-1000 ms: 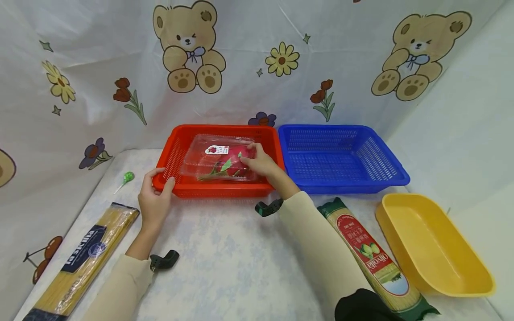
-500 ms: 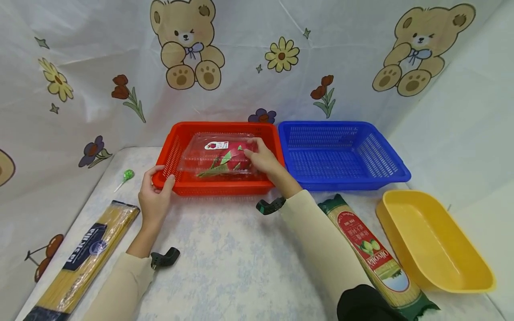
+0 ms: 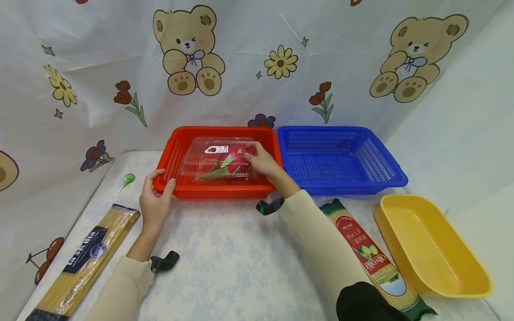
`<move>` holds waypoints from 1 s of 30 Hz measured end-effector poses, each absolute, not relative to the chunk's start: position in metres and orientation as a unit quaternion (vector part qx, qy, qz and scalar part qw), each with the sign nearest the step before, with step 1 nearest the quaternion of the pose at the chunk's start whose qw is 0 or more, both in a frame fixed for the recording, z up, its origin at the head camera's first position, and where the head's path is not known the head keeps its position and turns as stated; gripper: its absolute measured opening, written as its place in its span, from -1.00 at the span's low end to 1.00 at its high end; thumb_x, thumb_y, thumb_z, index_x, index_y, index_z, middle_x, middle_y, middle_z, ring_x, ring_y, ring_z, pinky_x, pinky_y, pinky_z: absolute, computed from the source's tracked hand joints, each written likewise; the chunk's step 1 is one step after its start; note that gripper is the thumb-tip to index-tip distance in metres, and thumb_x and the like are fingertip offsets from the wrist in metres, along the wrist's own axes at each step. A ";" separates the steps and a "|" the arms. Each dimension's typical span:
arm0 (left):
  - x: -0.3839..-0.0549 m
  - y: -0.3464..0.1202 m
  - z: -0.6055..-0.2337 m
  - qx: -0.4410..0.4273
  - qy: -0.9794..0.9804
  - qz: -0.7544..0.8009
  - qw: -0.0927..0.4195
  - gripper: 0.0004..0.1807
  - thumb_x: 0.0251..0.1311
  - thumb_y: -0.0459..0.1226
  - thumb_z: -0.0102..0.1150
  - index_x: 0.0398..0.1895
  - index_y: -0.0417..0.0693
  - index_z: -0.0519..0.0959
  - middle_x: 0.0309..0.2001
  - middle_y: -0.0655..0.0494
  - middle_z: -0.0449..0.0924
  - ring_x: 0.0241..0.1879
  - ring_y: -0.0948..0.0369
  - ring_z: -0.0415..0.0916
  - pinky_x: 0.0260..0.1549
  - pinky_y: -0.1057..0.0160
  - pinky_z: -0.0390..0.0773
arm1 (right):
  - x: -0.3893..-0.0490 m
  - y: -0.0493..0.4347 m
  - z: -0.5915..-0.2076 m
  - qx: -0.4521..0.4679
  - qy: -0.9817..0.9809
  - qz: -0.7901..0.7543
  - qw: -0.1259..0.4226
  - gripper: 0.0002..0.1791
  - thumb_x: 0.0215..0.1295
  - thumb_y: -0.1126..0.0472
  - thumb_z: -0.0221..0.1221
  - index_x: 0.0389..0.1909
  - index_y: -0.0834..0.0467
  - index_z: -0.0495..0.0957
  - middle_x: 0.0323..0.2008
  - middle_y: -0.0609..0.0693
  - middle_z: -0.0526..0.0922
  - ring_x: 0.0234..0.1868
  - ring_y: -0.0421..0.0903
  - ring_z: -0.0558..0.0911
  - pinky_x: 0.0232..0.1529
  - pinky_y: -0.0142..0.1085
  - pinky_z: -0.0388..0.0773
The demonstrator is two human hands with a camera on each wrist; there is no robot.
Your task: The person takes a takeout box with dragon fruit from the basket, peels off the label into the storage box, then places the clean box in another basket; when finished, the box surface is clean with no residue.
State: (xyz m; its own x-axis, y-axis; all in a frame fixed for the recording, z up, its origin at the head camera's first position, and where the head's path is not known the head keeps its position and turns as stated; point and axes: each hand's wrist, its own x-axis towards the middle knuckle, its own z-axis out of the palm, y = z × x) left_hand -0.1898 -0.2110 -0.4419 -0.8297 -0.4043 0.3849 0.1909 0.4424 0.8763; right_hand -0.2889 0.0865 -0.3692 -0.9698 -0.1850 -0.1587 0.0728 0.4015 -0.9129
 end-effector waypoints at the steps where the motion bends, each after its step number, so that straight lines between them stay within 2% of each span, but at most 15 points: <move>1: -0.189 -0.211 -0.444 0.067 -0.801 -0.522 0.285 -0.51 0.41 -0.07 0.20 0.34 0.02 0.47 0.19 -0.03 0.60 -0.41 0.25 0.37 -0.46 0.57 0.43 | -0.288 0.087 -0.370 -0.037 0.832 -0.542 0.115 -0.55 0.60 0.08 0.02 0.40 -0.03 0.23 -0.09 0.20 0.52 -0.46 -0.05 0.44 -0.46 -0.30 0.51; 4: -0.189 -0.212 -0.447 0.067 -0.803 -0.520 0.285 -0.51 0.41 -0.06 0.21 0.34 0.03 0.48 0.17 -0.03 0.61 -0.43 0.23 0.36 -0.48 0.55 0.41 | -0.286 0.088 -0.367 -0.046 0.839 -0.532 0.101 -0.57 0.61 0.10 0.00 0.40 -0.01 0.24 0.08 0.18 0.51 -0.17 0.02 0.53 -0.18 -0.18 0.61; 6: -0.189 -0.212 -0.448 0.069 -0.804 -0.519 0.283 -0.51 0.41 -0.06 0.21 0.34 0.03 0.47 0.18 -0.02 0.60 -0.41 0.23 0.37 -0.47 0.56 0.42 | -0.284 0.089 -0.364 -0.050 0.844 -0.525 0.092 -0.58 0.61 0.11 -0.01 0.40 -0.01 0.25 0.21 0.12 0.47 0.03 0.04 0.54 0.02 -0.09 0.60; 8: -0.189 -0.212 -0.448 0.069 -0.803 -0.521 0.280 -0.50 0.42 -0.06 0.20 0.35 0.04 0.46 0.20 0.00 0.59 -0.36 0.23 0.40 -0.42 0.58 0.45 | -0.283 0.090 -0.359 -0.052 0.843 -0.529 0.083 -0.58 0.62 0.11 -0.01 0.40 -0.01 0.26 0.24 0.13 0.47 0.06 0.06 0.54 0.06 -0.07 0.59; 9: -0.190 -0.212 -0.447 0.068 -0.803 -0.522 0.280 -0.50 0.42 -0.06 0.19 0.36 0.04 0.46 0.21 0.01 0.59 -0.34 0.23 0.41 -0.40 0.59 0.46 | -0.282 0.091 -0.357 -0.052 0.841 -0.532 0.077 -0.59 0.62 0.10 -0.01 0.40 -0.02 0.26 0.23 0.11 0.48 0.02 0.05 0.56 0.00 -0.11 0.60; 12: -0.191 -0.211 -0.444 0.066 -0.802 -0.523 0.280 -0.49 0.43 -0.05 0.17 0.37 0.05 0.44 0.24 0.02 0.57 -0.30 0.23 0.42 -0.35 0.59 0.47 | -0.278 0.092 -0.350 -0.050 0.830 -0.551 0.069 -0.60 0.62 0.08 -0.01 0.39 -0.06 0.27 0.02 0.13 0.56 -0.33 -0.01 0.55 -0.35 -0.24 0.57; 14: -0.192 -0.211 -0.443 0.067 -0.802 -0.522 0.283 -0.50 0.43 -0.05 0.18 0.37 0.04 0.45 0.24 0.03 0.57 -0.33 0.21 0.41 -0.37 0.59 0.46 | -0.275 0.092 -0.346 -0.052 0.821 -0.565 0.068 -0.61 0.62 0.07 -0.01 0.38 -0.09 0.28 -0.17 0.14 0.55 -0.54 -0.05 0.44 -0.54 -0.28 0.45; 16: -0.193 -0.211 -0.442 0.067 -0.802 -0.521 0.285 -0.50 0.43 -0.06 0.18 0.36 0.04 0.45 0.25 0.04 0.57 -0.33 0.21 0.40 -0.37 0.58 0.46 | -0.270 0.093 -0.342 -0.053 0.813 -0.575 0.069 -0.61 0.62 0.07 0.00 0.37 -0.11 0.28 -0.34 0.16 0.50 -0.67 -0.06 0.33 -0.61 -0.29 0.38; 21: -0.194 -0.210 -0.442 0.068 -0.800 -0.524 0.284 -0.50 0.43 -0.07 0.17 0.37 0.02 0.44 0.29 0.10 0.54 -0.23 0.24 0.42 -0.29 0.59 0.47 | -0.257 0.097 -0.332 -0.065 0.799 -0.593 0.067 -0.62 0.62 0.07 0.00 0.37 -0.13 0.28 -0.44 0.15 0.40 -0.69 -0.06 0.30 -0.61 -0.25 0.35; 30: -0.195 -0.210 -0.441 0.062 -0.795 -0.531 0.285 -0.49 0.42 -0.07 0.20 0.36 0.00 0.44 0.28 0.08 0.54 -0.23 0.25 0.44 -0.26 0.58 0.49 | -0.226 0.106 -0.314 -0.062 0.787 -0.611 0.057 -0.58 0.61 0.04 0.02 0.39 -0.23 0.27 -0.28 0.13 0.37 -0.64 -0.05 0.30 -0.59 -0.31 0.37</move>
State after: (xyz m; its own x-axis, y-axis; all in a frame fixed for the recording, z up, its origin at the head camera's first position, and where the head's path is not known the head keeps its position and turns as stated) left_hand -0.1948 -0.2103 -0.4411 -0.8296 -0.4015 0.3880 0.2046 0.4280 0.8803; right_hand -0.2265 0.1062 -0.3141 -0.9859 -0.1667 -0.0141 -0.0277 0.2459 -0.9689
